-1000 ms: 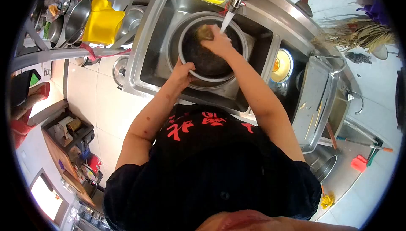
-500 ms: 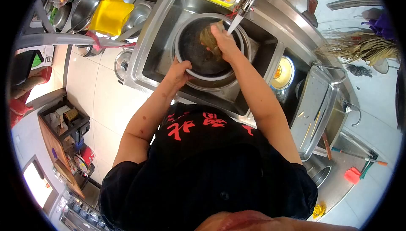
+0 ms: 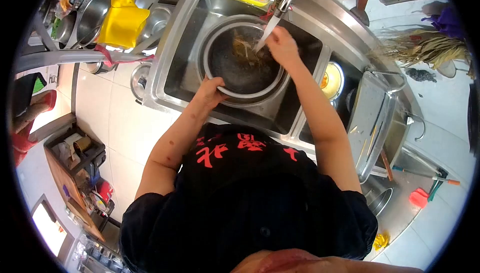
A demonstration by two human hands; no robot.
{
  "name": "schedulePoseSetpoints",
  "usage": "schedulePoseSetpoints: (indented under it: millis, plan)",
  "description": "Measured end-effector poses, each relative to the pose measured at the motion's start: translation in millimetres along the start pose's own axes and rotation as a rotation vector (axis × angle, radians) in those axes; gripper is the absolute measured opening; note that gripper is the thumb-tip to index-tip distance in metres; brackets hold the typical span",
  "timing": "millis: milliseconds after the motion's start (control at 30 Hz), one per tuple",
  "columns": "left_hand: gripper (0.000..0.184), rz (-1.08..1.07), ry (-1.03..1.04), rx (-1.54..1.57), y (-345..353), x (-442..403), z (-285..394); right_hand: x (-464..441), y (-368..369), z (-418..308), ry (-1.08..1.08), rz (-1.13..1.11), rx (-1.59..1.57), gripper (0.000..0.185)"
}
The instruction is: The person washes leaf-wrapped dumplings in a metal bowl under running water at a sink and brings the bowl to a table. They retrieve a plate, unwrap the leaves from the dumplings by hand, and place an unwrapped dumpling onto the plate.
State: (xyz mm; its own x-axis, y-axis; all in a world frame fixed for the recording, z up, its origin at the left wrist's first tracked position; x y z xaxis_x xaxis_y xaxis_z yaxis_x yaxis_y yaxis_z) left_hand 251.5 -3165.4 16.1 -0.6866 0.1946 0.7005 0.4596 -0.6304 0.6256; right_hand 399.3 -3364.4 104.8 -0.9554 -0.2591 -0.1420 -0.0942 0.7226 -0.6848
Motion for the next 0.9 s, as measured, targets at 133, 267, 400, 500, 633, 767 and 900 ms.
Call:
schedulePoseSetpoints:
  millis: [133,267,400,500,633,767,900]
  plan:
    - [0.061,-0.031,-0.078,0.01,-6.2,4.6,-9.6,6.4,-23.5,48.6,0.218,0.152,-0.028,0.023]
    - [0.056,-0.016,-0.115,0.027,-21.1,-12.5,-13.0,-0.9,-36.3,79.1,0.232,0.257,0.027,0.026]
    - [0.055,0.057,-0.056,-0.07,-7.4,-6.6,-1.5,-21.3,-19.8,129.9,0.374,0.199,0.074,0.031]
    - [0.06,0.059,-0.067,-0.061,-7.9,-8.7,0.6,-43.8,-0.8,163.0,0.561,0.034,-0.093,0.034]
    - [0.06,0.009,-0.078,-0.098,-28.8,-21.1,2.0,-49.2,4.5,136.4,0.851,-0.019,-0.491,0.033]
    - [0.059,0.045,-0.023,-0.016,-25.3,-10.0,9.8,-67.4,-15.2,136.9,0.761,-0.052,-0.321,0.036]
    - [0.058,0.068,0.007,0.028,-14.9,19.5,21.3,-110.8,-23.7,142.7,0.692,0.049,-0.276,0.034]
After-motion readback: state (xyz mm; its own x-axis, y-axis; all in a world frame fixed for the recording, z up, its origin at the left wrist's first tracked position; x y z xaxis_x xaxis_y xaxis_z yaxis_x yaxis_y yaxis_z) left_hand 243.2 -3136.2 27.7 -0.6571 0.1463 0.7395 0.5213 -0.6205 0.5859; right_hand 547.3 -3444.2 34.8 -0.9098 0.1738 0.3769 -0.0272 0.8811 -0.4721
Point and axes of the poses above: each hand's wrist, its own x-axis away from the middle knuckle, its own y-axis out of the palm, z = x × y, the point moved 5 cm from there along -x, towards the middle knuckle, and after that the axes turned 4 degrees about x, right-handed, at the moved point
